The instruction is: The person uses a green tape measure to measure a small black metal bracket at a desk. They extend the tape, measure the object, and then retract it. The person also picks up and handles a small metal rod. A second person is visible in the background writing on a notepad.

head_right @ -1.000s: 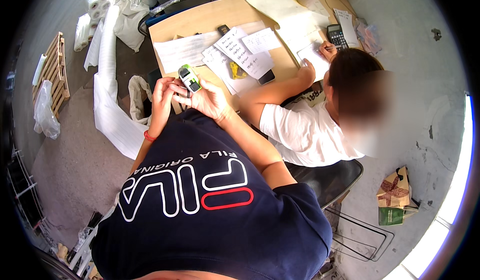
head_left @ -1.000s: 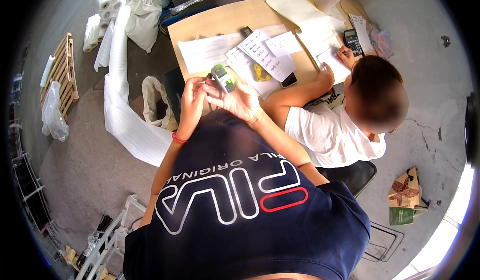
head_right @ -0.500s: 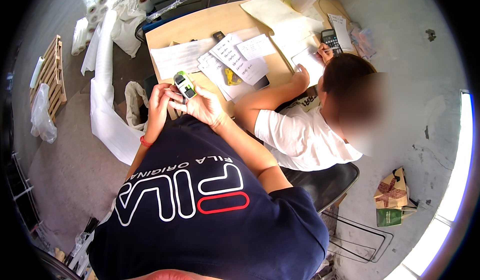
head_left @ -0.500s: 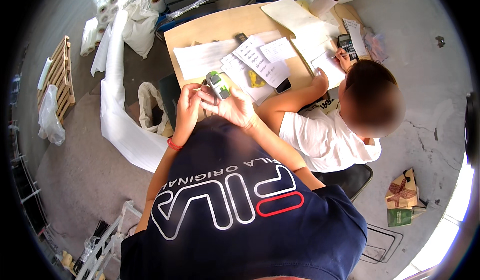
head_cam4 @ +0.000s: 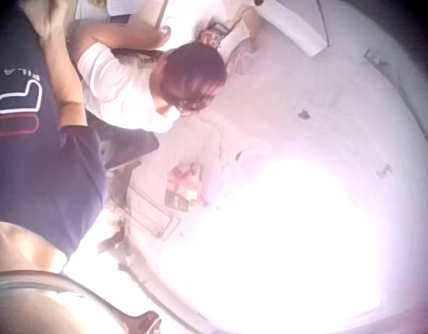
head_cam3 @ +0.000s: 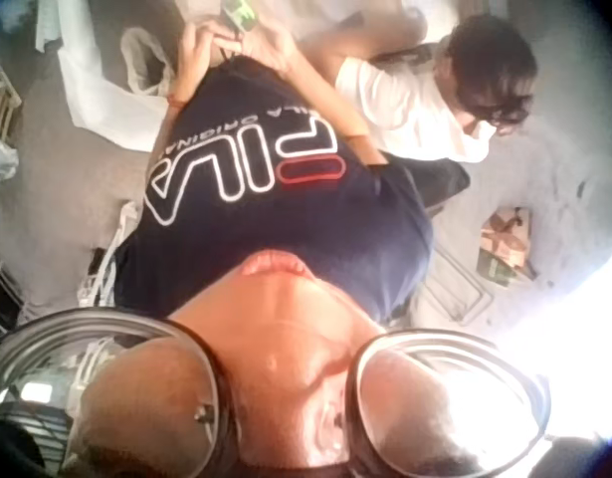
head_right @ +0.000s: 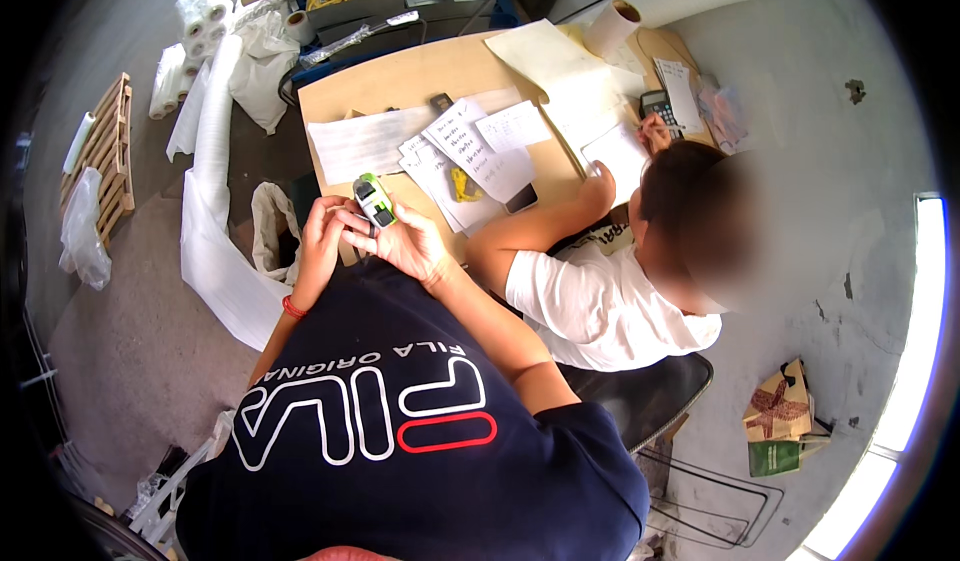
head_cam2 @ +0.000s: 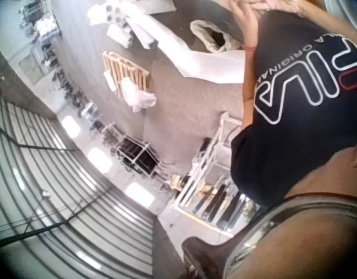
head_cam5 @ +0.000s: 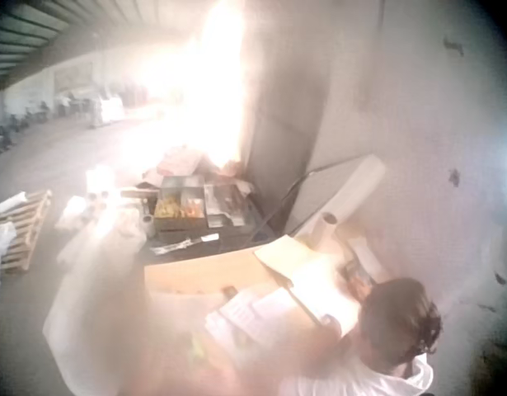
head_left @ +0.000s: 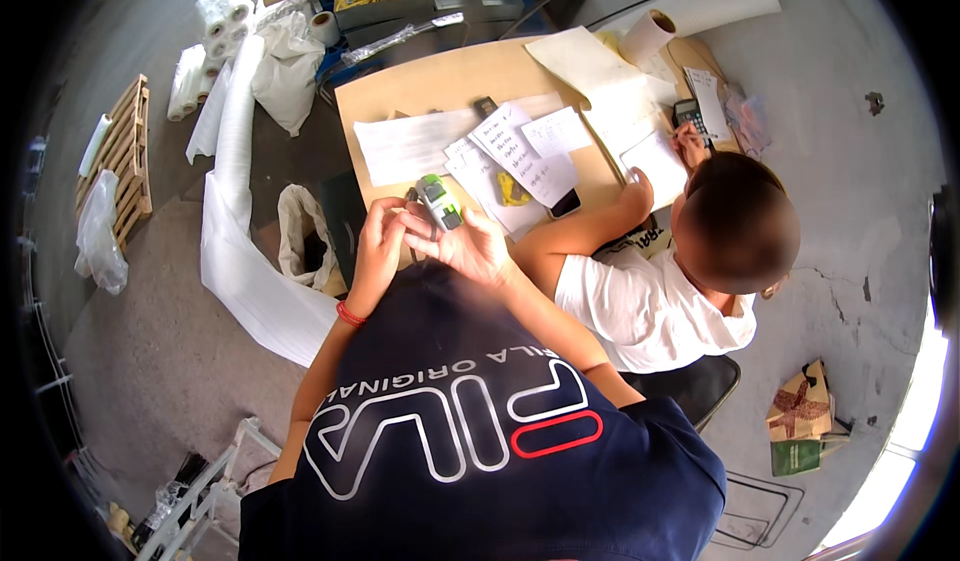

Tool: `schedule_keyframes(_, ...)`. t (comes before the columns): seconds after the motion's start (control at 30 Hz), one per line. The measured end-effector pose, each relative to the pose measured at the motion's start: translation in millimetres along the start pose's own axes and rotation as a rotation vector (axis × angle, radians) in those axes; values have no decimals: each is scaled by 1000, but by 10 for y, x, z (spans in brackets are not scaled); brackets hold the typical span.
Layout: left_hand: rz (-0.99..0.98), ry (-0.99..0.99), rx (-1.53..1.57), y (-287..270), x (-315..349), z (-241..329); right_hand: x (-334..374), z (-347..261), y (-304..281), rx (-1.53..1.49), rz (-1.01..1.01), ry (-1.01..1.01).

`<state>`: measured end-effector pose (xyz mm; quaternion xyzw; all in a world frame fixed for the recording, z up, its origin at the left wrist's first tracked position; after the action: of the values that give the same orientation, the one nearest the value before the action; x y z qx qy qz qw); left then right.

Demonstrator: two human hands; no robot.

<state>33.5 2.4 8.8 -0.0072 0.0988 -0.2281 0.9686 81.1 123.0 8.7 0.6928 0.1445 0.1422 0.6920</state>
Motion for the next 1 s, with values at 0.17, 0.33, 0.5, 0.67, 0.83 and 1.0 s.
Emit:
schedule_keyframes(0.17,-8,-8,-2,-21,28,-107,5,20,-3,16,7,-13)
schedule_keyframes(0.33,-36,-34,19,4,58,-56,32,25,-44,49,32,-17)
schedule_keyframes(0.5,-33,-56,10,-40,98,-95,11,53,7,79,86,0)
schedule_keyframes(0.67,36,8,-78,-44,68,-126,26,15,-55,68,151,14)
schedule_keyframes(0.83,52,0,62,-83,52,-130,8,18,-32,77,142,4)
schedule_keyframes(1.0,47,-12,-8,-90,3,-191,-44,-13,-120,192,150,51)
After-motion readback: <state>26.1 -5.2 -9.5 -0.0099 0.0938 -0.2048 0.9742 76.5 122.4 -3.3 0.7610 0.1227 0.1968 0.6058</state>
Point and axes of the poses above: each hand's wrist, its own x-axis away from the middle knuckle, its own y-axis out of the palm, z = x × y, the point moved 4 cm from there along -x, towards the middle knuckle, and after that the axes turned 8 degrees about y, right-handed, at the moved point
